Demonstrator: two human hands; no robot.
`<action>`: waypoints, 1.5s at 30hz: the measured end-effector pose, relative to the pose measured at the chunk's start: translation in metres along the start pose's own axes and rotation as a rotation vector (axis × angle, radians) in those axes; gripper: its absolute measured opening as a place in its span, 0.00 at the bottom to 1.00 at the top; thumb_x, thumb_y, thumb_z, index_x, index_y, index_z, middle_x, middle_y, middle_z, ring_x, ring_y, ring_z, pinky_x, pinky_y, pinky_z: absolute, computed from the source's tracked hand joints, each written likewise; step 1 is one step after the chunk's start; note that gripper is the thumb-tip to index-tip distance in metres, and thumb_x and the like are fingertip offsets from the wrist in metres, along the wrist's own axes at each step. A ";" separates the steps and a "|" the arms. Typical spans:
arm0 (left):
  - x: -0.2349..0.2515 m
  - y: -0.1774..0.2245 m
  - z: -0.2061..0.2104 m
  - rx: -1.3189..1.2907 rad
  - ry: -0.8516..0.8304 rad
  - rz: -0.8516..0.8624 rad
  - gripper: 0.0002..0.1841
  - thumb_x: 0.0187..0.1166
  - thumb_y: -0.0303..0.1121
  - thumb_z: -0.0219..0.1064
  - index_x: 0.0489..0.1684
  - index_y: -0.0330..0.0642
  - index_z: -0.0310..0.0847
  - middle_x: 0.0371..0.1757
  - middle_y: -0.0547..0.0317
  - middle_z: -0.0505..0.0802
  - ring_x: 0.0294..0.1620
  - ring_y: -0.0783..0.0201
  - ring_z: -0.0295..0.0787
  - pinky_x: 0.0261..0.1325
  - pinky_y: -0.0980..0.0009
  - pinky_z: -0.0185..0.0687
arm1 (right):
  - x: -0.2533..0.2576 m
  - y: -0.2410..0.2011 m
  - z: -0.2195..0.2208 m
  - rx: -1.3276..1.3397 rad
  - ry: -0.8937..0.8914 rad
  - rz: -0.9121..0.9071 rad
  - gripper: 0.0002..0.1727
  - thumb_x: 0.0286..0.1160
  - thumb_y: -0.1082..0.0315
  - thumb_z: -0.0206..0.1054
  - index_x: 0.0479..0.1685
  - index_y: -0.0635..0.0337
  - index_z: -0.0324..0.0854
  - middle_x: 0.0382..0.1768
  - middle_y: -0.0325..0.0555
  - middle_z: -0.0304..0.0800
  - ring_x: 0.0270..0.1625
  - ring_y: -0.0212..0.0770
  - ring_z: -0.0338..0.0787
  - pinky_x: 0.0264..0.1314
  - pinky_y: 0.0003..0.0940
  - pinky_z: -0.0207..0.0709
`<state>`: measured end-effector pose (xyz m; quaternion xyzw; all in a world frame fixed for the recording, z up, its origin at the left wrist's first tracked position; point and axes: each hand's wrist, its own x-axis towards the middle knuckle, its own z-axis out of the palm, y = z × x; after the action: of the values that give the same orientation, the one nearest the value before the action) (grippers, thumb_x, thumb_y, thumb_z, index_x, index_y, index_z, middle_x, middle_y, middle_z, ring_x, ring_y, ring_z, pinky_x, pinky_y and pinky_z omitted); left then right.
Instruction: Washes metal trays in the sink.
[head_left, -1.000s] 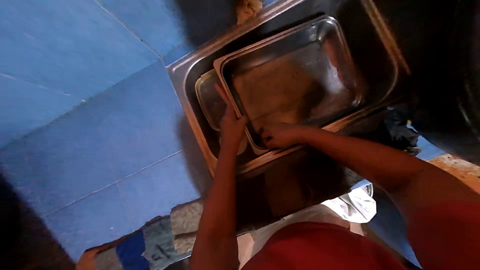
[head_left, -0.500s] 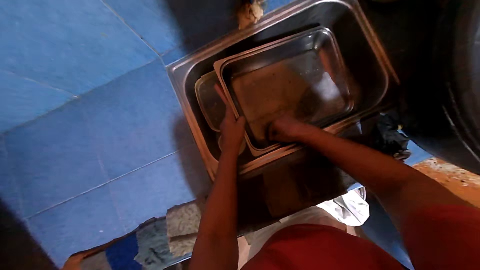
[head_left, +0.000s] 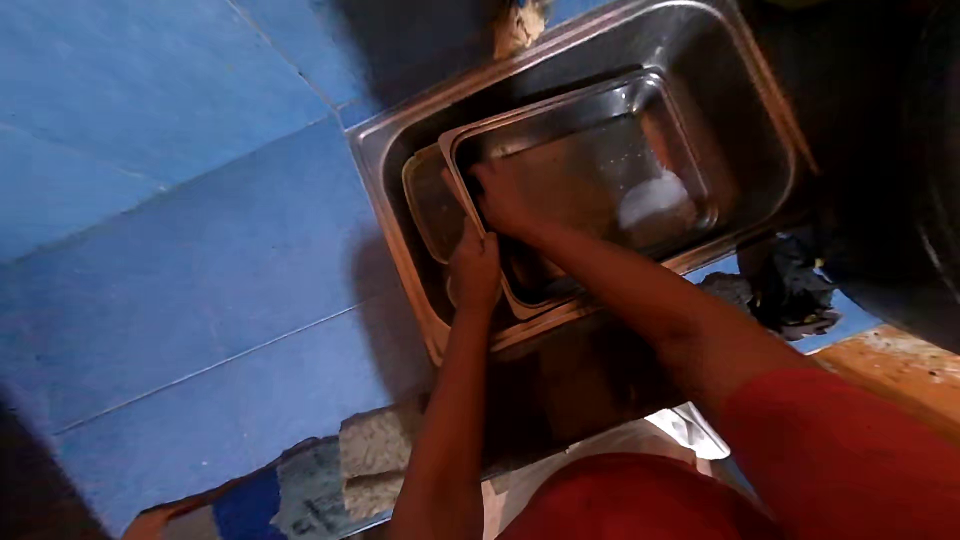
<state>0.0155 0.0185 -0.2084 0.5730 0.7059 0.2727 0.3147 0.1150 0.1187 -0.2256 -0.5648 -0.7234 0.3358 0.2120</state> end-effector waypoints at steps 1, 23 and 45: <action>0.000 0.000 -0.001 0.021 -0.003 0.008 0.27 0.90 0.35 0.54 0.87 0.38 0.66 0.65 0.37 0.91 0.67 0.44 0.89 0.72 0.44 0.79 | -0.012 0.008 -0.001 -0.026 -0.051 -0.077 0.24 0.84 0.69 0.62 0.79 0.59 0.76 0.74 0.66 0.78 0.77 0.61 0.79 0.80 0.55 0.74; -0.002 0.008 -0.003 0.088 -0.032 -0.053 0.28 0.87 0.33 0.57 0.89 0.41 0.64 0.65 0.37 0.90 0.66 0.43 0.89 0.69 0.42 0.80 | 0.008 0.088 -0.035 -0.253 0.217 -0.131 0.22 0.85 0.69 0.59 0.74 0.42 0.83 0.72 0.55 0.83 0.74 0.60 0.81 0.77 0.57 0.74; 0.002 0.032 -0.005 0.180 -0.120 -0.150 0.35 0.90 0.35 0.54 0.97 0.45 0.44 0.68 0.32 0.88 0.69 0.36 0.86 0.72 0.40 0.77 | -0.130 0.129 -0.131 -0.519 -0.360 0.577 0.31 0.81 0.55 0.69 0.73 0.73 0.76 0.72 0.76 0.78 0.77 0.76 0.75 0.75 0.79 0.65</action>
<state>0.0323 0.0269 -0.1818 0.5597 0.7485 0.1491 0.3229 0.3268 0.0439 -0.2199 -0.7111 -0.6218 0.2812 -0.1694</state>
